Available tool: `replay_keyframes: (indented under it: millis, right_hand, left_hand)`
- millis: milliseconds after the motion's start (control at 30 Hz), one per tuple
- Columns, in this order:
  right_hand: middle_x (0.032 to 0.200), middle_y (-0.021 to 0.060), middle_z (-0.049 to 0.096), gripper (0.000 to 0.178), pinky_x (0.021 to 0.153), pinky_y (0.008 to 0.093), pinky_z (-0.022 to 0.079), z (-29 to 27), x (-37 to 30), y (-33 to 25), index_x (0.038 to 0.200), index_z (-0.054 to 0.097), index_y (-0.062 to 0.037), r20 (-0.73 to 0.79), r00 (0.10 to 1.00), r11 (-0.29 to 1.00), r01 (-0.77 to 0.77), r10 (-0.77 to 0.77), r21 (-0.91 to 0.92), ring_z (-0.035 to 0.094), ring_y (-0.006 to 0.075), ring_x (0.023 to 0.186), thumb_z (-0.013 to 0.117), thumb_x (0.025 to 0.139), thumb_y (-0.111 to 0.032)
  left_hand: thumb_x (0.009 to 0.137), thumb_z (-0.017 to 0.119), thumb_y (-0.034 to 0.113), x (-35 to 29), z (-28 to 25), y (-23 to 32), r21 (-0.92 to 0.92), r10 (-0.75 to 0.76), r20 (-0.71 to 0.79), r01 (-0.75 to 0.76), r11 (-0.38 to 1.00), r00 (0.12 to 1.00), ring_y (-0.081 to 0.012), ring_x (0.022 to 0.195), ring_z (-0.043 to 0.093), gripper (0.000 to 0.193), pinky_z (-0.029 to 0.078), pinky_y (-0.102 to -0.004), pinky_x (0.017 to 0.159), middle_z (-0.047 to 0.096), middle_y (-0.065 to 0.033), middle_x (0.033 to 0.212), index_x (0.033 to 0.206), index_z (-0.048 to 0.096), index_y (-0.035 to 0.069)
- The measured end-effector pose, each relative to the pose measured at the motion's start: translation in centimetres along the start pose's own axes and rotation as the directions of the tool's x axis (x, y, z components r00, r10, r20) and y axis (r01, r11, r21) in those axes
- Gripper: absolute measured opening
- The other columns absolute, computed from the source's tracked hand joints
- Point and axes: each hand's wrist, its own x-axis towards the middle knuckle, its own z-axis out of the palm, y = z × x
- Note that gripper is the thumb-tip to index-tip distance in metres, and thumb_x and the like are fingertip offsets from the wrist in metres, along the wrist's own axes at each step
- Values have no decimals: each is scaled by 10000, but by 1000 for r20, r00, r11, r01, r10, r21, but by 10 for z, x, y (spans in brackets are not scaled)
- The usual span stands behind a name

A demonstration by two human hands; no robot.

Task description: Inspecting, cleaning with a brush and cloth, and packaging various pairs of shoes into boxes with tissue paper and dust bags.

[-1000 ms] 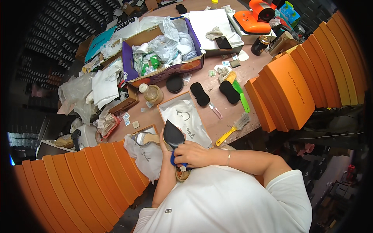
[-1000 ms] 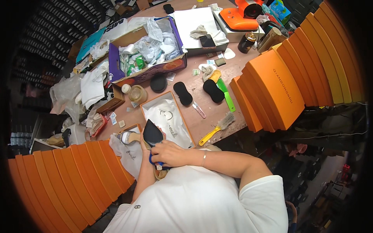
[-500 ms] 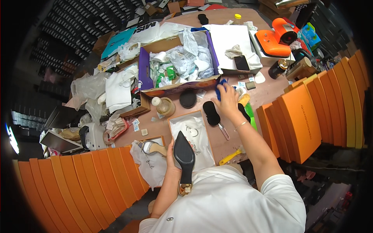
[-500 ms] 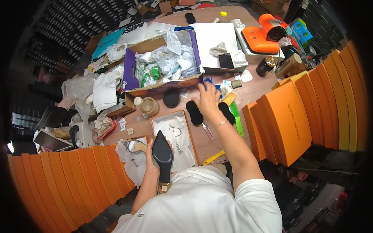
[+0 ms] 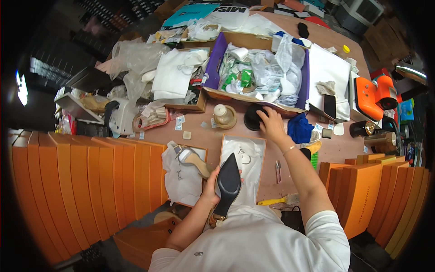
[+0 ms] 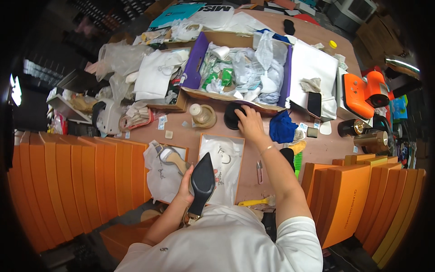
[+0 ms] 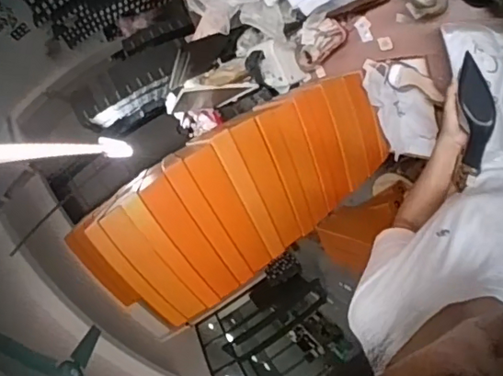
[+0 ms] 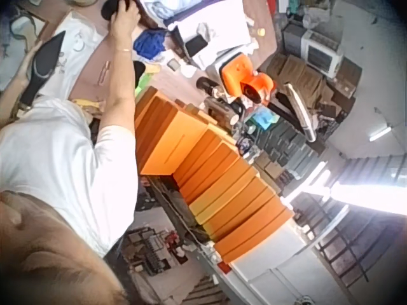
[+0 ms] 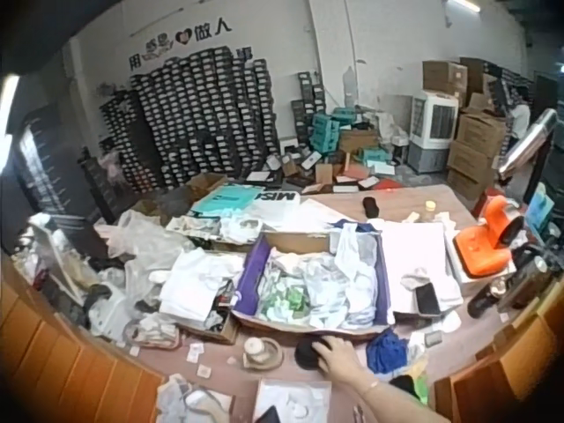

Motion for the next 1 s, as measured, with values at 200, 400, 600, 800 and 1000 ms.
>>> replay_keyframes:
  millis: [200,400,600,800,1000]
  right_hand:
    - [1118,182,551,358,874,445,447,-29,-2,-66,1162,588,-25,-44,976,867,-169,214,469,548,360,1021,600,815,-114]
    - [858,122,578,175,620,404,512,-63,-84,-192,941,619,-48,23,991,846,100,-131,524,608,334,729,682,804,-138]
    - [817,137,586,128,632,391,509,-93,-118,-251,912,613,-48,-30,997,857,78,-73,509,615,340,721,668,803,-89]
    - [800,94,560,107,575,378,495,-65,-102,-238,873,604,-77,-158,985,904,9,65,427,613,279,712,664,800,-127]
    - [795,53,538,112,582,367,496,-87,-163,-281,875,678,-94,205,924,743,113,-323,660,602,245,711,647,769,-110]
  left_hand:
    - [929,388,619,-5,-1,5,-67,136,15,-135,989,991,-314,1044,616,711,553,-408,821,574,-205,1234,1390,426,79]
    - [944,461,522,-23,1,-17,-1,115,-37,-115,993,993,-205,938,659,555,538,-324,832,659,-101,1076,1218,567,51]
    - [945,353,550,-28,-17,-10,76,173,46,-177,981,984,-258,891,671,622,544,-377,823,655,-137,1086,1203,574,29]
    - [953,421,496,-32,-28,-20,-7,286,-25,-286,958,958,-206,918,655,521,542,-358,817,660,-75,1033,1169,591,54]
    - [900,471,588,-26,-47,-9,-123,189,30,-184,975,982,-307,956,623,640,568,-434,745,598,-141,1154,1262,517,62]
